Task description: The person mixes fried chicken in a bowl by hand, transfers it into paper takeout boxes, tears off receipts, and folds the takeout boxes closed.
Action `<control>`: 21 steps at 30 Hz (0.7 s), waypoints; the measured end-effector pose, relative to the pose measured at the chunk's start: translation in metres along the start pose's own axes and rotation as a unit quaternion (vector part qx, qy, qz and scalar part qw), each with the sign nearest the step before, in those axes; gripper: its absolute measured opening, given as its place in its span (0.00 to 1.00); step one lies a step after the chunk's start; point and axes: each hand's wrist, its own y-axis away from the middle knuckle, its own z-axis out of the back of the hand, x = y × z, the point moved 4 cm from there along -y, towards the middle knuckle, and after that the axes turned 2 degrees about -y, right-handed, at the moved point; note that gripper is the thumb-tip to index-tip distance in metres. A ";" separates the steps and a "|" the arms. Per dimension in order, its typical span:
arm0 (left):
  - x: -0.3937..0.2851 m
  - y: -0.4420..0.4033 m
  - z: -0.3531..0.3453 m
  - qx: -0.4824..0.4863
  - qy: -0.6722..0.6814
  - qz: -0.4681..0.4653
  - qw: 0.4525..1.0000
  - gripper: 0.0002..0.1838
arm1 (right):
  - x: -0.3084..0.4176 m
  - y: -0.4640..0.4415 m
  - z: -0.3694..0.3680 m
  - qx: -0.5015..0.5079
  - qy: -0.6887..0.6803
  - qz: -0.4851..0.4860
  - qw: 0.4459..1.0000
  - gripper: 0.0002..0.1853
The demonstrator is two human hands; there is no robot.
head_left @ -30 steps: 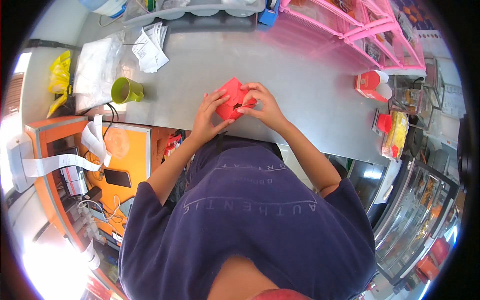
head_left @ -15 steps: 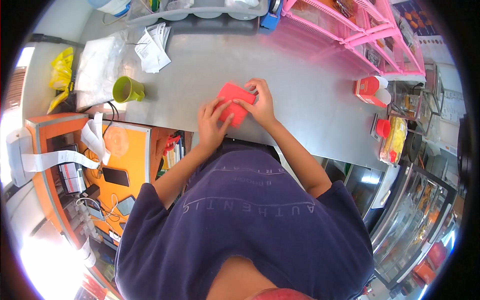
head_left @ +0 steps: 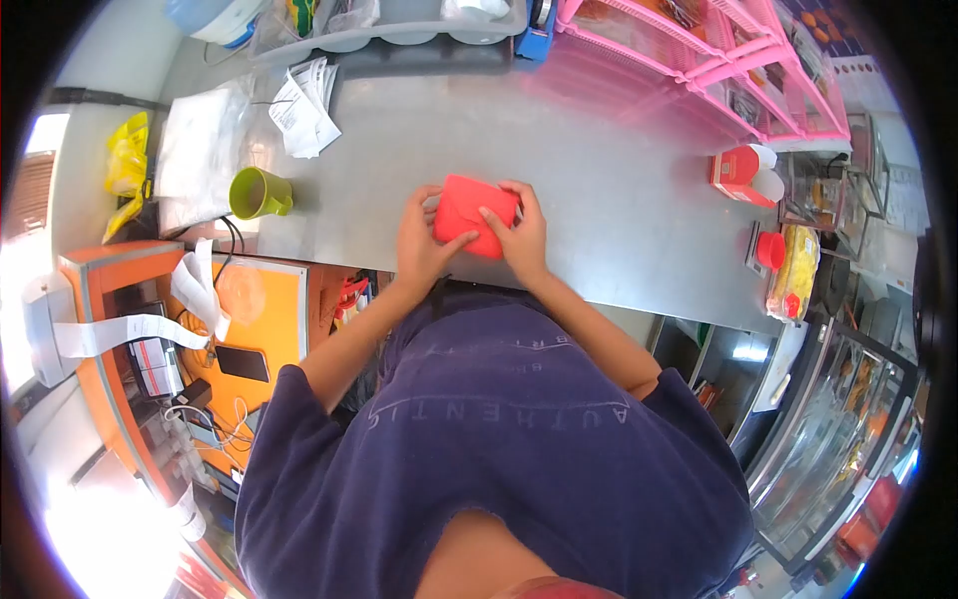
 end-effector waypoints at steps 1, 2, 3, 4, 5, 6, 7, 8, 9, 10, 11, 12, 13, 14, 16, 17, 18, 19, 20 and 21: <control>-0.002 0.001 0.001 -0.018 -0.013 0.009 1.000 0.30 | -0.004 -0.017 0.002 0.047 0.018 0.035 0.998 0.23; -0.004 0.002 0.002 -0.037 -0.026 0.019 0.999 0.29 | -0.007 -0.030 0.003 0.095 0.037 0.068 0.992 0.24; -0.007 0.003 0.003 -0.056 -0.039 0.031 0.997 0.28 | -0.001 -0.039 0.005 0.087 0.053 0.078 0.992 0.24; -0.017 0.000 0.003 -0.053 -0.132 -0.050 0.989 0.25 | 0.014 -0.047 0.006 0.080 0.068 0.087 0.991 0.25; -0.027 -0.008 0.005 -0.049 -0.223 -0.133 0.964 0.23 | 0.024 -0.050 0.007 0.072 0.082 0.097 0.989 0.25; -0.033 -0.015 0.004 -0.047 -0.310 -0.216 0.925 0.20 | 0.024 -0.048 0.010 0.054 0.129 0.076 0.987 0.25; -0.028 -0.022 0.002 -0.011 -0.279 -0.236 0.931 0.17 | 0.025 -0.045 0.014 0.036 0.175 0.056 0.982 0.24; -0.022 -0.026 -0.002 0.024 -0.248 -0.254 0.934 0.15 | 0.026 -0.040 0.018 0.019 0.221 0.036 0.974 0.24; -0.019 -0.028 -0.004 0.057 -0.216 -0.272 0.936 0.12 | 0.029 -0.031 0.020 0.020 0.233 0.030 0.972 0.23; -0.021 -0.031 -0.003 0.056 -0.201 -0.250 0.945 0.11 | 0.032 -0.018 0.021 0.023 0.245 0.023 0.969 0.23; -0.023 -0.033 -0.002 0.054 -0.185 -0.228 0.954 0.11 | 0.034 -0.009 0.022 0.025 0.257 0.016 0.966 0.23; -0.026 -0.034 0.000 0.053 -0.168 -0.205 0.963 0.10 | 0.036 -0.002 0.021 0.022 0.257 0.032 0.966 0.22; -0.028 -0.036 0.000 0.066 -0.145 -0.167 0.973 0.09 | 0.035 0.004 0.019 0.017 0.257 0.047 0.965 0.21; -0.030 -0.037 0.000 0.080 -0.121 -0.128 0.981 0.09 | 0.035 0.008 0.017 0.011 0.256 0.061 0.965 0.21; -0.023 -0.038 -0.002 0.102 -0.063 -0.054 0.991 0.08 | 0.028 0.006 0.016 0.021 0.257 0.026 0.966 0.18; -0.011 -0.041 -0.002 0.107 -0.028 -0.018 0.994 0.08 | 0.025 0.005 0.015 0.026 0.256 0.009 0.966 0.17; -0.005 -0.045 0.000 0.110 0.007 0.018 0.994 0.09 | 0.023 0.004 0.014 0.012 0.222 0.010 0.975 0.16; 0.001 -0.048 0.001 0.141 0.017 0.052 0.988 0.10 | 0.020 0.004 0.013 -0.002 0.186 0.011 0.982 0.15; 0.006 -0.051 0.004 0.172 0.027 0.087 0.981 0.11 | 0.017 0.004 0.012 -0.015 0.150 0.012 0.988 0.14; 0.009 -0.052 0.004 0.201 0.037 0.122 0.971 0.12 | 0.014 0.004 0.010 -0.017 0.109 0.010 0.994 0.13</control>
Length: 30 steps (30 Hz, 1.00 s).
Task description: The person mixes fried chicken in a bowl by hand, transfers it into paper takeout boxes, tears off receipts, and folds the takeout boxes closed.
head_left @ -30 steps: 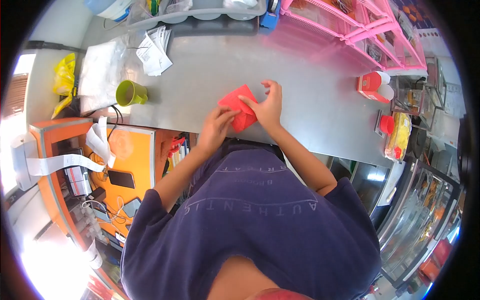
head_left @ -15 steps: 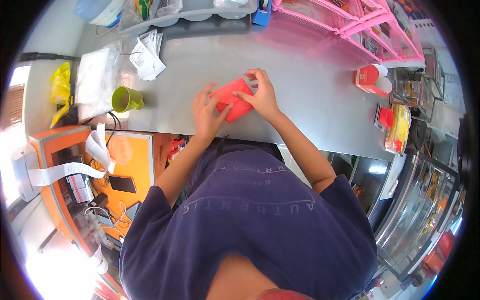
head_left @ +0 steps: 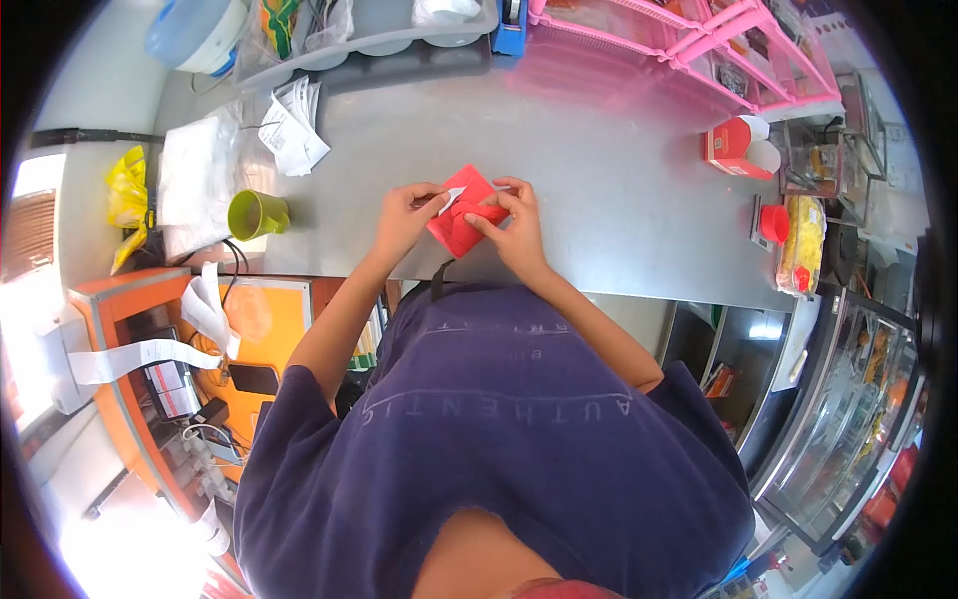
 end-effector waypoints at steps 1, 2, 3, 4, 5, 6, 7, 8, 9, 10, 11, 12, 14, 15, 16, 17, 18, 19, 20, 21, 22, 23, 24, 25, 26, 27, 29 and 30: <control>0.000 0.000 0.001 0.002 0.009 0.003 1.000 0.12 | -0.003 0.000 -0.003 -0.002 -0.042 -0.003 0.999 0.13; -0.001 0.001 0.001 0.005 0.018 0.006 1.000 0.12 | -0.007 0.001 -0.005 -0.004 -0.084 -0.006 0.996 0.12; -0.001 0.001 0.002 0.006 0.027 0.009 1.000 0.13 | -0.008 0.000 -0.006 -0.010 -0.087 -0.005 0.996 0.12; -0.002 0.000 0.002 0.009 0.020 0.008 1.000 0.13 | -0.008 0.000 -0.007 -0.016 -0.090 -0.004 0.996 0.12; -0.002 0.000 0.002 0.012 0.013 0.007 1.000 0.13 | -0.009 0.000 -0.008 -0.022 -0.093 -0.004 0.995 0.12; -0.002 0.000 0.001 0.015 0.006 0.006 1.000 0.13 | -0.011 0.000 -0.010 -0.025 -0.091 -0.005 0.996 0.13; -0.003 0.001 0.001 0.012 -0.001 0.002 1.000 0.13 | -0.012 -0.001 -0.011 -0.028 -0.087 -0.006 0.996 0.13; -0.006 0.001 0.000 0.009 -0.007 -0.002 1.000 0.13 | -0.014 -0.003 -0.012 -0.032 -0.083 -0.006 0.996 0.13; -0.007 0.000 0.000 0.006 -0.012 -0.006 1.000 0.13 | -0.014 -0.005 -0.013 -0.034 -0.073 -0.013 0.997 0.13; -0.007 0.000 0.000 0.007 -0.008 -0.006 1.000 0.12 | -0.015 -0.005 -0.014 -0.035 -0.062 -0.020 0.997 0.13; -0.005 0.000 0.000 0.008 -0.004 -0.005 1.000 0.12 | -0.016 -0.006 -0.015 -0.035 -0.052 -0.027 0.998 0.13; -0.004 0.000 0.000 0.010 0.000 -0.004 1.000 0.12 | -0.015 -0.006 -0.015 -0.036 -0.058 -0.028 0.997 0.13; -0.005 0.001 -0.001 0.014 0.001 0.001 1.000 0.12 | -0.014 -0.007 -0.015 -0.036 -0.068 -0.030 0.997 0.12; -0.007 0.002 -0.001 0.015 0.002 0.004 1.000 0.12 | -0.013 -0.007 -0.015 -0.036 -0.070 -0.033 0.996 0.12; -0.008 0.002 -0.001 0.017 -0.007 0.000 1.000 0.12 | -0.012 -0.007 -0.015 -0.036 -0.072 -0.036 0.996 0.12; -0.011 0.002 -0.002 0.019 -0.016 -0.005 1.000 0.12 | -0.011 -0.007 -0.015 -0.035 -0.074 -0.038 0.996 0.11; -0.012 0.001 -0.002 0.020 -0.025 -0.009 0.999 0.13 | -0.011 -0.008 -0.016 -0.035 -0.075 -0.039 0.996 0.11; -0.013 0.000 -0.001 0.028 -0.023 -0.009 0.999 0.13 | -0.010 -0.008 -0.016 -0.035 -0.076 -0.039 0.996 0.11; -0.013 -0.001 0.001 0.036 -0.022 -0.008 0.999 0.13 | -0.010 -0.008 -0.017 -0.035 -0.078 -0.039 0.996 0.11; -0.013 -0.002 0.003 0.044 -0.021 -0.008 0.999 0.14 | -0.010 -0.009 -0.018 -0.035 -0.079 -0.040 0.995 0.11; -0.014 -0.003 0.004 0.053 -0.009 0.004 0.999 0.14 | -0.011 -0.009 -0.019 -0.036 -0.079 -0.041 0.995 0.11; -0.014 -0.005 0.005 0.062 0.003 0.017 0.998 0.14 | -0.012 -0.010 -0.020 -0.038 -0.080 -0.042 0.995 0.11; -0.014 -0.007 0.006 0.071 0.014 0.029 0.997 0.14 | -0.013 -0.010 -0.021 -0.041 -0.080 -0.038 0.995 0.11; -0.012 -0.009 0.008 0.084 -0.006 0.031 0.996 0.14 | -0.015 -0.011 -0.022 -0.044 -0.081 -0.034 0.995 0.11; -0.009 -0.012 0.010 0.096 -0.025 0.033 0.994 0.14 | -0.016 -0.011 -0.023 -0.047 -0.081 -0.031 0.995 0.11; -0.011 -0.013 0.010 0.109 -0.045 0.035 0.992 0.13 | -0.017 -0.012 -0.023 -0.047 -0.076 -0.027 0.996 0.11; -0.022 -0.015 0.012 0.116 -0.149 -0.001 0.982 0.12 | -0.018 -0.013 -0.023 -0.048 -0.067 -0.019 0.996 0.11; -0.027 -0.015 0.011 0.120 -0.200 -0.019 0.972 0.12 | -0.018 -0.012 -0.024 -0.049 -0.077 -0.017 0.996 0.10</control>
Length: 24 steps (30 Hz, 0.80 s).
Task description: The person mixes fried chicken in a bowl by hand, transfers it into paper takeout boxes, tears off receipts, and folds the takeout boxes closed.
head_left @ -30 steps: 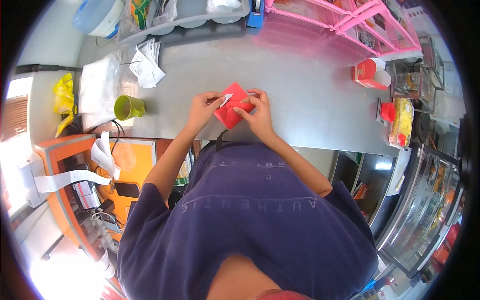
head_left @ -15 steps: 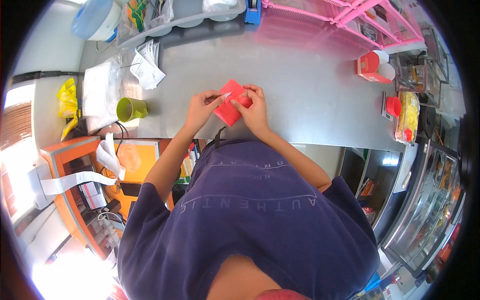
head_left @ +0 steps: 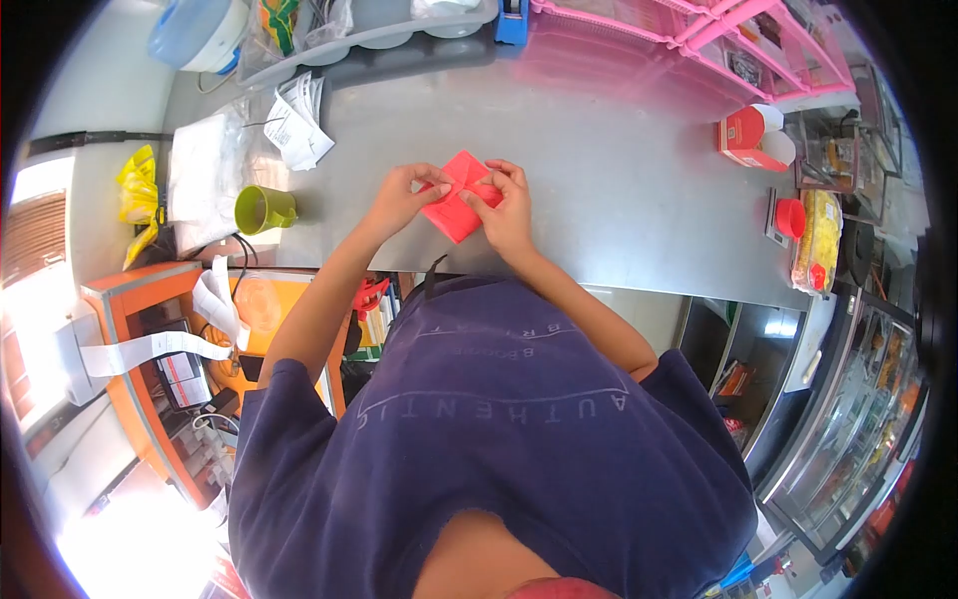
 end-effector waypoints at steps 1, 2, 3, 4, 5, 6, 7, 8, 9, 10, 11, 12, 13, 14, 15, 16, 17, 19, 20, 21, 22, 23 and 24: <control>0.003 0.000 -0.002 -0.026 0.010 -0.012 1.000 0.12 | 0.001 0.002 -0.001 0.000 -0.010 0.002 1.000 0.10; 0.011 0.000 -0.007 -0.051 0.021 -0.024 0.998 0.12 | 0.001 0.002 -0.002 -0.001 -0.019 0.003 1.000 0.09; 0.011 0.001 -0.010 -0.077 0.032 -0.037 0.996 0.12 | -0.001 0.003 -0.003 -0.003 -0.025 0.017 1.000 0.09; 0.013 0.003 -0.012 -0.083 0.052 -0.033 0.995 0.13 | -0.003 0.003 -0.004 -0.005 -0.031 0.031 0.999 0.09; 0.014 0.005 -0.015 -0.089 0.072 -0.030 0.993 0.14 | -0.005 0.004 -0.006 -0.007 -0.038 0.045 0.998 0.09; 0.013 0.007 -0.017 -0.094 0.092 -0.026 0.991 0.14 | -0.004 0.003 -0.007 -0.006 -0.039 0.054 0.998 0.09; 0.014 0.009 -0.019 -0.109 0.094 -0.033 0.989 0.14 | -0.004 0.002 -0.008 -0.005 -0.040 0.063 0.997 0.08; 0.017 0.011 -0.022 -0.124 0.096 -0.039 0.987 0.13 | -0.003 0.002 -0.008 -0.003 -0.041 0.072 0.997 0.08; 0.019 0.012 -0.024 -0.140 0.098 -0.046 0.984 0.13 | -0.004 0.000 -0.008 0.013 -0.023 0.082 0.996 0.08; 0.022 0.013 -0.025 -0.149 0.091 -0.046 0.984 0.12 | -0.004 -0.002 -0.007 0.028 -0.004 0.093 0.995 0.08; 0.025 0.014 -0.026 -0.157 0.084 -0.046 0.983 0.12 | -0.005 -0.002 -0.007 0.044 0.013 0.103 0.994 0.08; 0.026 0.015 -0.026 -0.166 0.077 -0.046 0.982 0.11 | -0.004 -0.002 -0.007 0.053 0.023 0.105 0.993 0.08; 0.028 0.017 -0.027 -0.170 0.103 -0.034 0.980 0.11 | -0.002 -0.002 -0.007 0.063 0.034 0.106 0.992 0.08; 0.029 0.017 -0.028 -0.175 0.128 -0.024 0.976 0.11 | -0.001 -0.003 -0.007 0.075 0.045 0.109 0.990 0.07; 0.030 0.018 -0.029 -0.181 0.153 -0.013 0.971 0.10 | 0.000 -0.004 -0.008 0.079 0.051 0.108 0.990 0.07; 0.028 0.018 -0.029 -0.198 0.113 -0.018 0.974 0.10 | 0.001 -0.003 -0.010 0.084 0.056 0.108 0.989 0.07; 0.025 0.019 -0.030 -0.214 0.072 -0.022 0.974 0.10 | 0.002 -0.003 -0.011 0.088 0.062 0.106 0.988 0.06; 0.019 0.020 -0.032 -0.239 0.015 -0.031 0.970 0.10 | 0.001 -0.005 -0.010 0.085 0.076 0.111 0.987 0.07; 0.015 0.020 -0.033 -0.248 0.000 -0.036 0.968 0.09 | 0.001 -0.007 -0.010 0.083 0.082 0.115 0.987 0.07; 0.012 0.021 -0.032 -0.256 -0.016 -0.042 0.966 0.09 | 0.003 -0.009 -0.010 0.071 0.054 0.107 0.990 0.08; 0.011 0.021 -0.032 -0.251 -0.018 -0.041 0.967 0.08 | 0.007 -0.009 -0.009 0.059 0.027 0.098 0.993 0.09; 0.010 0.022 -0.032 -0.246 -0.019 -0.040 0.968 0.08 | 0.009 -0.008 -0.007 0.047 -0.001 0.089 0.995 0.10; 0.009 0.022 -0.031 -0.241 -0.020 -0.039 0.969 0.07 | 0.008 -0.007 -0.008 0.056 0.014 0.088 0.994 0.12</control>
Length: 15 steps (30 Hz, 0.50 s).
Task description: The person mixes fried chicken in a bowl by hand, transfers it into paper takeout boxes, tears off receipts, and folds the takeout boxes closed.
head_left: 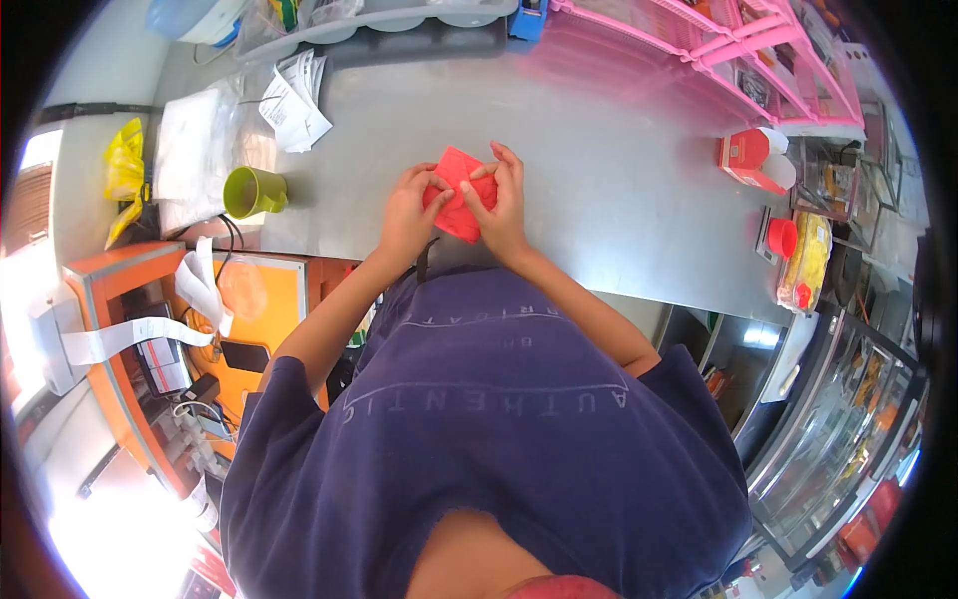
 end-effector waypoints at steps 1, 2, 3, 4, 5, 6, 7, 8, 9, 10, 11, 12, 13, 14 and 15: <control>-0.002 0.000 0.001 0.003 -0.012 -0.002 1.000 0.08 | -0.001 0.001 0.000 0.010 0.014 -0.001 1.000 0.13; -0.004 0.000 0.001 0.006 -0.023 -0.002 1.000 0.08 | -0.002 0.002 -0.001 0.022 0.027 -0.002 0.999 0.14; -0.005 0.002 0.001 0.010 -0.036 -0.001 0.999 0.08 | 0.000 0.002 -0.001 0.023 0.029 0.000 0.999 0.14; -0.007 0.002 0.002 0.014 -0.042 -0.010 0.999 0.08 | 0.003 0.001 0.000 0.025 0.031 0.002 0.999 0.15; -0.009 0.002 0.003 0.018 -0.048 -0.019 0.998 0.08 | 0.006 0.001 0.001 0.026 0.033 0.004 0.999 0.15; -0.010 0.002 0.003 0.023 -0.055 -0.029 0.998 0.08 | 0.006 0.002 0.002 0.033 0.035 -0.003 0.999 0.16; -0.010 0.002 0.002 0.019 -0.065 -0.032 0.997 0.08 | 0.006 0.002 0.003 0.039 0.038 -0.010 0.998 0.17; -0.011 0.002 0.001 0.016 -0.075 -0.035 0.996 0.08 | 0.006 0.003 0.005 0.045 0.041 -0.016 0.998 0.18; -0.012 0.002 -0.001 0.013 -0.085 -0.039 0.996 0.07 | 0.005 0.003 0.006 0.055 0.042 -0.017 0.997 0.20; -0.012 0.002 -0.002 0.015 -0.090 -0.040 0.995 0.07 | 0.003 0.003 0.007 0.064 0.042 -0.019 0.997 0.22; -0.013 0.002 -0.003 0.017 -0.096 -0.041 0.994 0.07 | 0.002 0.003 0.007 0.073 0.043 -0.020 0.996 0.24; -0.013 0.003 -0.004 0.019 -0.102 -0.042 0.994 0.08 | 0.009 0.004 0.008 0.077 0.088 0.005 0.993 0.26; -0.012 0.002 -0.004 0.019 -0.102 -0.043 0.994 0.08 | 0.017 0.005 0.008 0.081 0.132 0.030 0.987 0.27; -0.011 0.001 -0.005 0.019 -0.103 -0.043 0.994 0.08 | 0.023 0.005 0.008 0.085 0.175 0.057 0.979 0.29; -0.009 0.001 -0.005 0.019 -0.103 -0.043 0.994 0.08 | 0.026 0.004 0.004 0.108 0.200 0.063 0.972 0.31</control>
